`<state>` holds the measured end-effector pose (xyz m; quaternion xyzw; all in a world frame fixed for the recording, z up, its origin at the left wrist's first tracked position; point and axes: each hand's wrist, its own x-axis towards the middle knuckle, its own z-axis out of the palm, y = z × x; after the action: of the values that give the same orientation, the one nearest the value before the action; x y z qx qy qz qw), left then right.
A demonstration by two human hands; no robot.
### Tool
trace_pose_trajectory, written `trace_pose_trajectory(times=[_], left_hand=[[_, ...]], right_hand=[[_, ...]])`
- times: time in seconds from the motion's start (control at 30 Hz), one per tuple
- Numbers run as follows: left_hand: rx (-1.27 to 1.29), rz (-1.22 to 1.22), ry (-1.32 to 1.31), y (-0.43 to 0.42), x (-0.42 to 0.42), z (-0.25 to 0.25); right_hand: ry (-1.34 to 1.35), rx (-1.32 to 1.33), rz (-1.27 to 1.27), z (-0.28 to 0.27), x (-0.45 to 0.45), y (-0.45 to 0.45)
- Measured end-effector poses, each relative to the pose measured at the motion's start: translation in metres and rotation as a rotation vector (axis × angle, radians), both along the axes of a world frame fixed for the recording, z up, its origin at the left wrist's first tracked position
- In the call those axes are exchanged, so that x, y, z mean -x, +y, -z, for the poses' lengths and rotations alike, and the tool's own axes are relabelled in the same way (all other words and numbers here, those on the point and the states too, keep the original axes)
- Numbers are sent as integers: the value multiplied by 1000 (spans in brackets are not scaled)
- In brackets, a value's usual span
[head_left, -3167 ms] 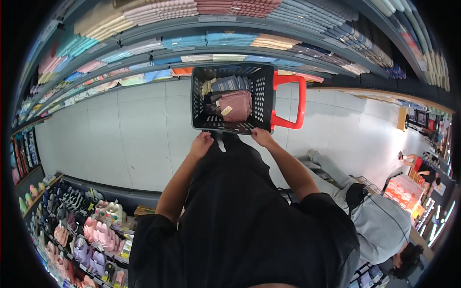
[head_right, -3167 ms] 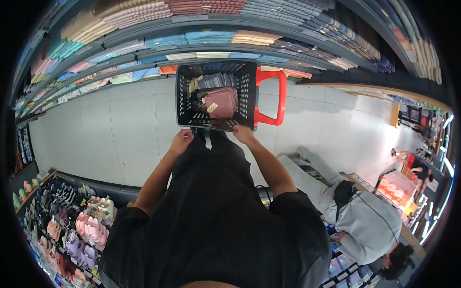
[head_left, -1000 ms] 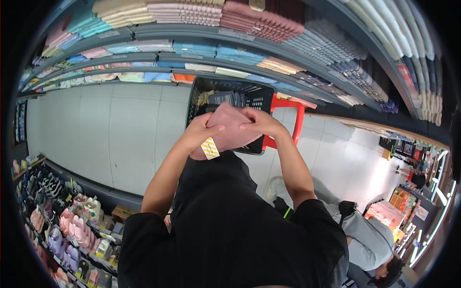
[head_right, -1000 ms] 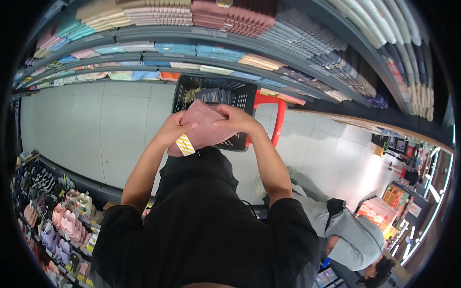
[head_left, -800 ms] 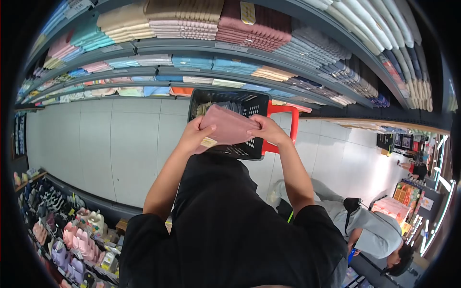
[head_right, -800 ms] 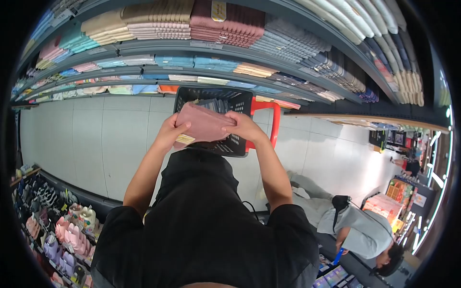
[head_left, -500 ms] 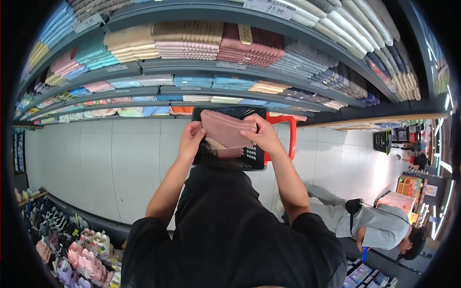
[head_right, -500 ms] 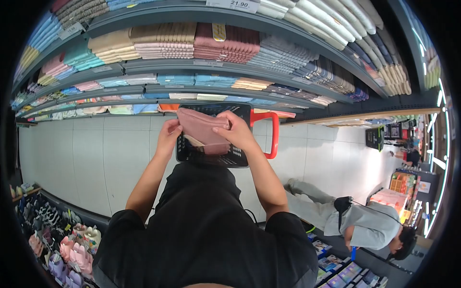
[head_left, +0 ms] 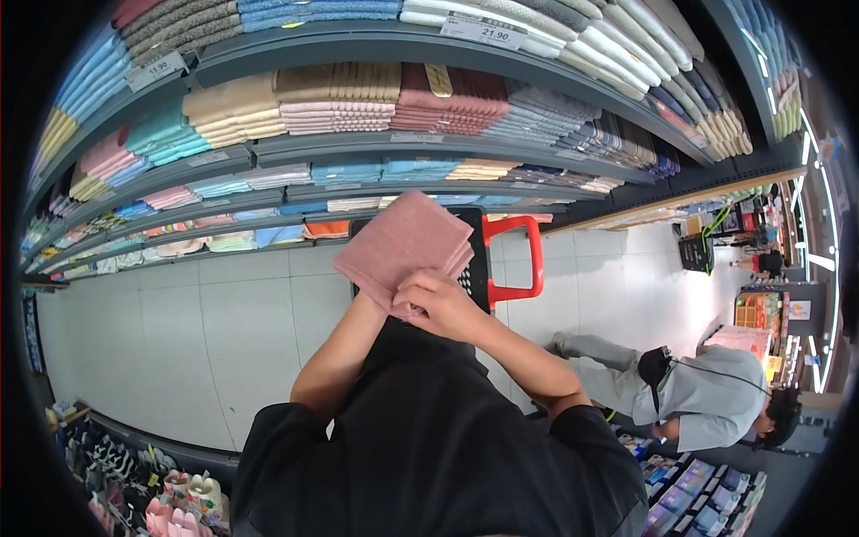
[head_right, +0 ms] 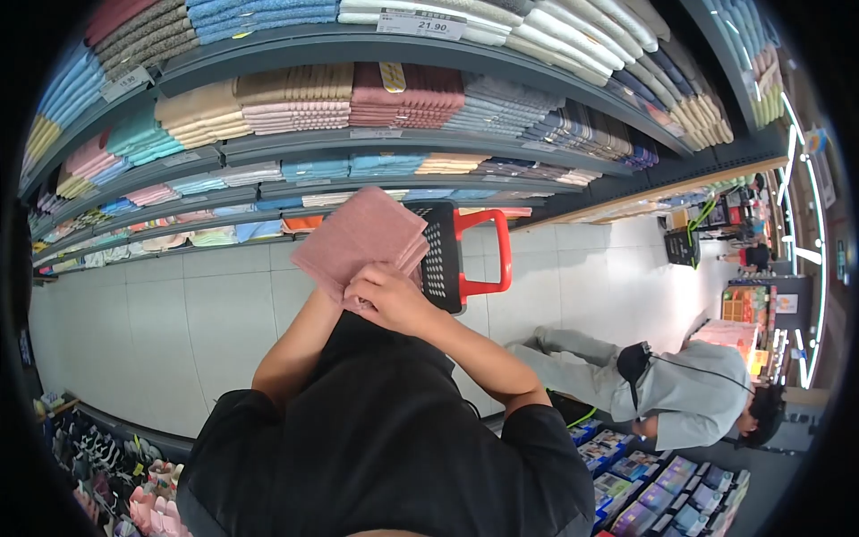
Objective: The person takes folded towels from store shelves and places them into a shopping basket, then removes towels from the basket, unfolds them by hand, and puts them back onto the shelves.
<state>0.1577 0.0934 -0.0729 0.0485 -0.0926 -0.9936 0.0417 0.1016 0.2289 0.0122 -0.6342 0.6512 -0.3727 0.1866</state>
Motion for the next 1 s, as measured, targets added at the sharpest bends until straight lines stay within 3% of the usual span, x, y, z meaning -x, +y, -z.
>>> trace_pose_trajectory(times=[0.13,0.23,0.33,0.4,0.5,0.8,0.9,1.0], left_hand=[[80,-54,-48,-8,-4,6],[130,-85,-70,-12,-8,11],[200,-120,-88,-13,-11,17],[246,-141,-100,-12,-13,21],[312,-181,-119,-10,-17,25],[724,-264,-204,-21,-39,46],[512,-288,-267,-22,-51,51],[-110,-321,-290,-23,-62,42]], right_hand=[[-12,-39,-92,-17,3,2],[63,42,100,-22,26,3],[26,49,459,-15,64,2],[-408,64,613,13,78,-1],[-744,-202,529,24,82,6],[-902,-117,586,44,71,3],[-925,-76,623,40,75,4],[-964,-104,631,40,73,9]])
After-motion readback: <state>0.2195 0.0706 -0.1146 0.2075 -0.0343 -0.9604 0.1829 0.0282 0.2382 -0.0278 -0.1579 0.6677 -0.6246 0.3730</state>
